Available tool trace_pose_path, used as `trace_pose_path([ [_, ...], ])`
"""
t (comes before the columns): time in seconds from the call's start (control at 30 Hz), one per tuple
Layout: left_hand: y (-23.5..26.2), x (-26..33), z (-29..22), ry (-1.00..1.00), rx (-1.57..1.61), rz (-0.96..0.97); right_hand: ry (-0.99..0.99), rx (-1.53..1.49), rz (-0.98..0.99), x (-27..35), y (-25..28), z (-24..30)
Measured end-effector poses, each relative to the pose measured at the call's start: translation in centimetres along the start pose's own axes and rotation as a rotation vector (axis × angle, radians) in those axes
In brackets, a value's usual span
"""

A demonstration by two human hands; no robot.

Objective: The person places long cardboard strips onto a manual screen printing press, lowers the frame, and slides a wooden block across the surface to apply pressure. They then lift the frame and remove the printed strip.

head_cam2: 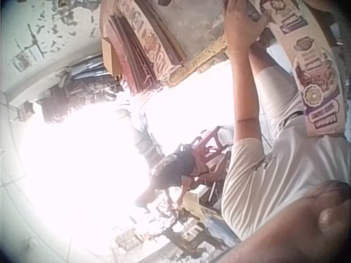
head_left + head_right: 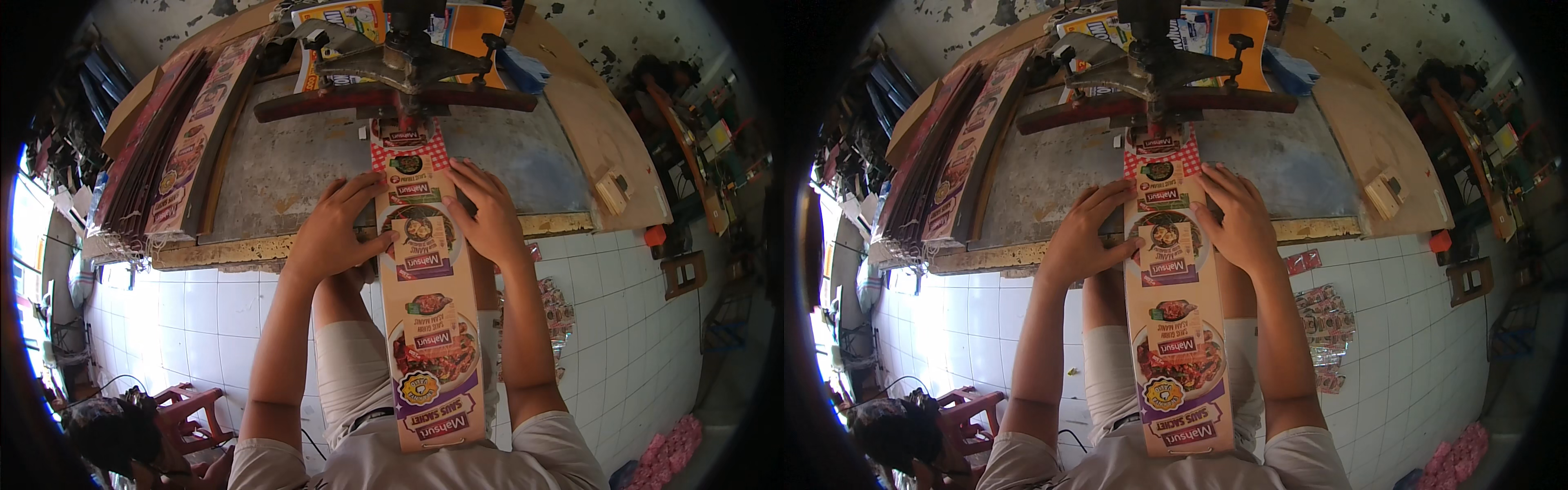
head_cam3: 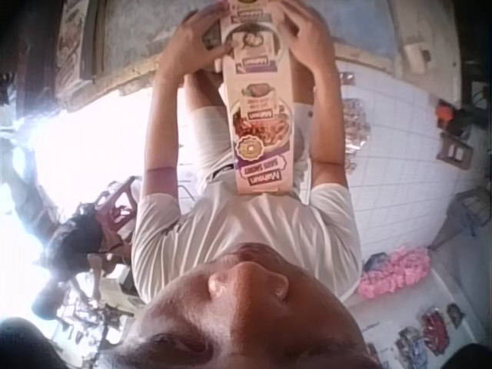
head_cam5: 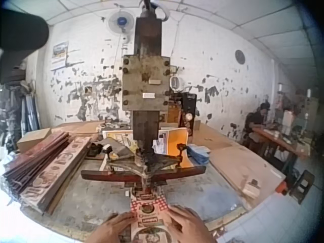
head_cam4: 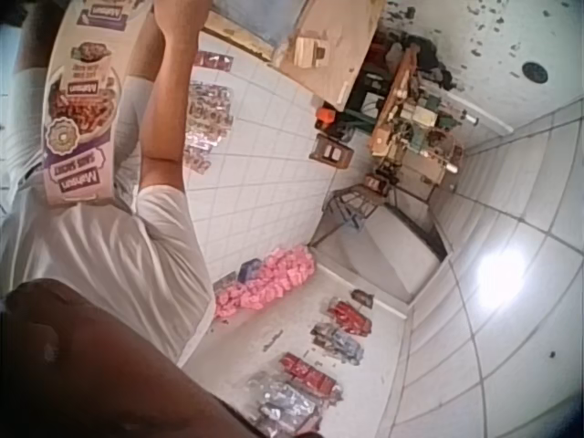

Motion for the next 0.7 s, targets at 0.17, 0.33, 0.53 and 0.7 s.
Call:
trace_pose_path([
  [0.17, 0.3, -0.1, 0.0, 0.0, 0.027, 0.0, -0.036, -0.124, -0.068, 0.7, 2.1, -0.6],
  [0.33, 0.4, 0.2, 0.0, -0.001, 0.04, -0.032, -0.212, 0.213, -0.458, 5.1, 11.2, -9.9],
  [0.53, 0.6, 0.2, -0.2, -0.04, 0.024, -0.074, -0.361, 0.62, -0.296, 9.8, 18.9, -19.3],
  [0.7, 0.6, 0.5, 0.2, -0.057, 0.023, -0.127, -0.389, 0.509, -0.207, 9.1, 20.2, -19.9],
])
Point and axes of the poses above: each hand's wrist, its own x-axis away from the middle knuckle, its own y-axis out of the back of the hand, z = x × y, the point moved 6 cm from there along -x, towards the middle knuckle, and after that the axes turned 2 degrees about -z, right-handed, at the moved point
